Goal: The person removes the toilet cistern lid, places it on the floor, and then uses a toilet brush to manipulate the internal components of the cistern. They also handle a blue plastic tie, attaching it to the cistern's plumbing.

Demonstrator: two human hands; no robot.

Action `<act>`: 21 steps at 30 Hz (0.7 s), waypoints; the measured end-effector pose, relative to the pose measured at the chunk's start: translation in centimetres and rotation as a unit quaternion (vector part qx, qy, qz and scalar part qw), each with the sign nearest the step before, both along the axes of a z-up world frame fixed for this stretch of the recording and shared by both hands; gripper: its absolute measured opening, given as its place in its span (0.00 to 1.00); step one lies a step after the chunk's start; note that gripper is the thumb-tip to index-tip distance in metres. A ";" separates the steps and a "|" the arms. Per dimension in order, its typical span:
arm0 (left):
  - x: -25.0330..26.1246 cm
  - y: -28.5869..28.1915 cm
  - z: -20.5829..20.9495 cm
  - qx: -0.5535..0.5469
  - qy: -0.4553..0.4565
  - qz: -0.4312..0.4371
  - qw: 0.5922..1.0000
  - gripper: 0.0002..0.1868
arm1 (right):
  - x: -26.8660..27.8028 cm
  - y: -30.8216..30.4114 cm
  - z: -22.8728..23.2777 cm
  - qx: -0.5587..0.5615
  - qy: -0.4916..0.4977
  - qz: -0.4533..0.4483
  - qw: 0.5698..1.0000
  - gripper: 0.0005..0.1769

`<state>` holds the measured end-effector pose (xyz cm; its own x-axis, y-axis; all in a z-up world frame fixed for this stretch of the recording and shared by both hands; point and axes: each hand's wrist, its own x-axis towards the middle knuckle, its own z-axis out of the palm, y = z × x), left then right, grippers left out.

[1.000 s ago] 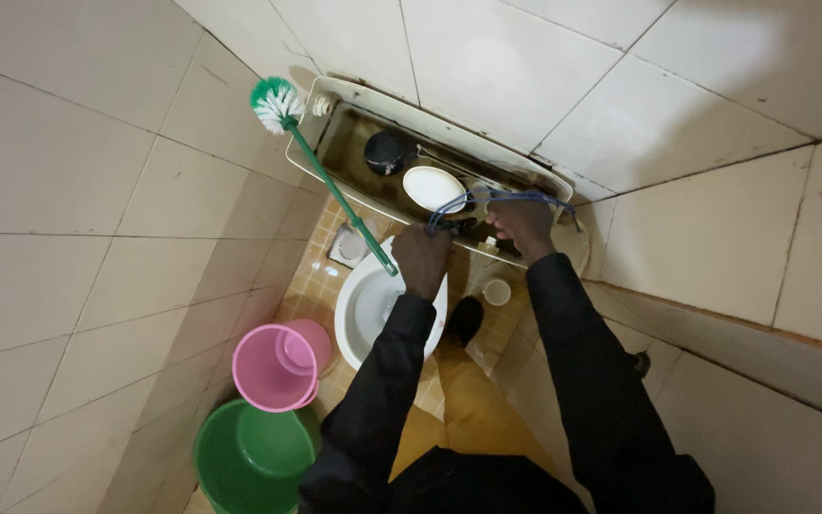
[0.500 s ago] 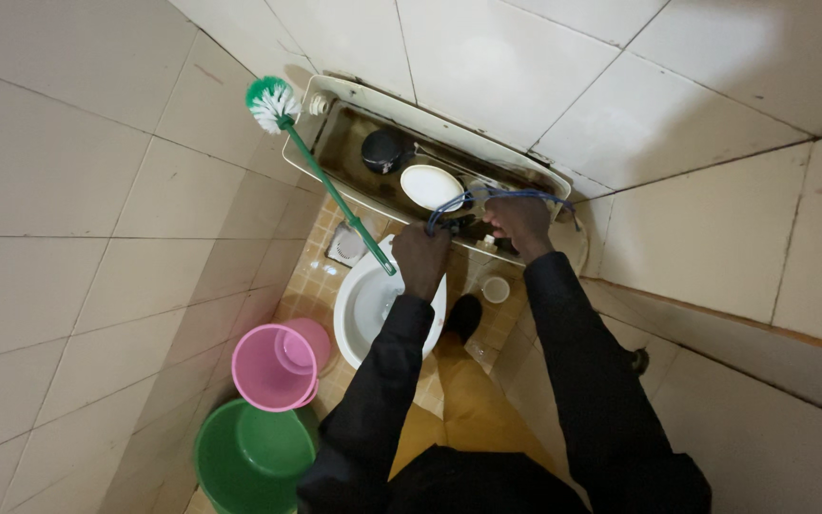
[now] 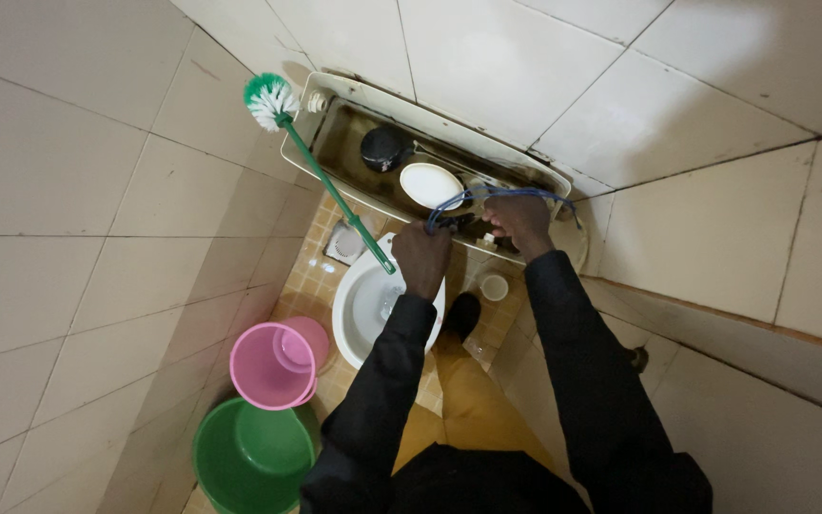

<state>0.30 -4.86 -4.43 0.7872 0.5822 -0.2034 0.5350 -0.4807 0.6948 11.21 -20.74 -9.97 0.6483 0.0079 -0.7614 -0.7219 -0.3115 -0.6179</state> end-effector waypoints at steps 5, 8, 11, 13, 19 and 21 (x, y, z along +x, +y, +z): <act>0.1 0.0 -0.7 0.029 -0.017 -0.002 0.999 0.15 | -0.3 0.2 1.8 -0.025 -0.019 -0.001 1.000 0.12; -0.1 -0.1 -1.3 0.041 -0.037 0.000 0.998 0.15 | -0.4 0.0 1.2 0.003 -0.019 -0.008 1.000 0.12; -0.2 -0.1 -1.7 0.060 -0.059 -0.011 0.996 0.16 | -0.3 -0.3 -0.8 0.008 -0.023 -0.006 1.000 0.11; 0.1 -0.1 -2.0 0.066 -0.051 -0.017 0.996 0.17 | -0.2 -0.8 -2.3 0.039 -0.036 -0.008 0.999 0.11; 0.0 -0.4 -1.8 0.024 -0.031 -0.016 0.999 0.16 | -0.7 -1.7 -4.9 0.060 -0.048 -0.013 0.997 0.11; 0.2 -0.3 -1.4 0.023 -0.032 -0.021 0.999 0.17 | -1.2 -2.5 -4.9 0.150 -0.094 -0.011 0.984 0.10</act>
<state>0.52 -5.16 -5.82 0.8217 0.5560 -0.1254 0.4687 -0.5339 0.7038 10.01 -23.28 -14.86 0.7795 0.1990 -0.5940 -0.5911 -0.0805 -0.8026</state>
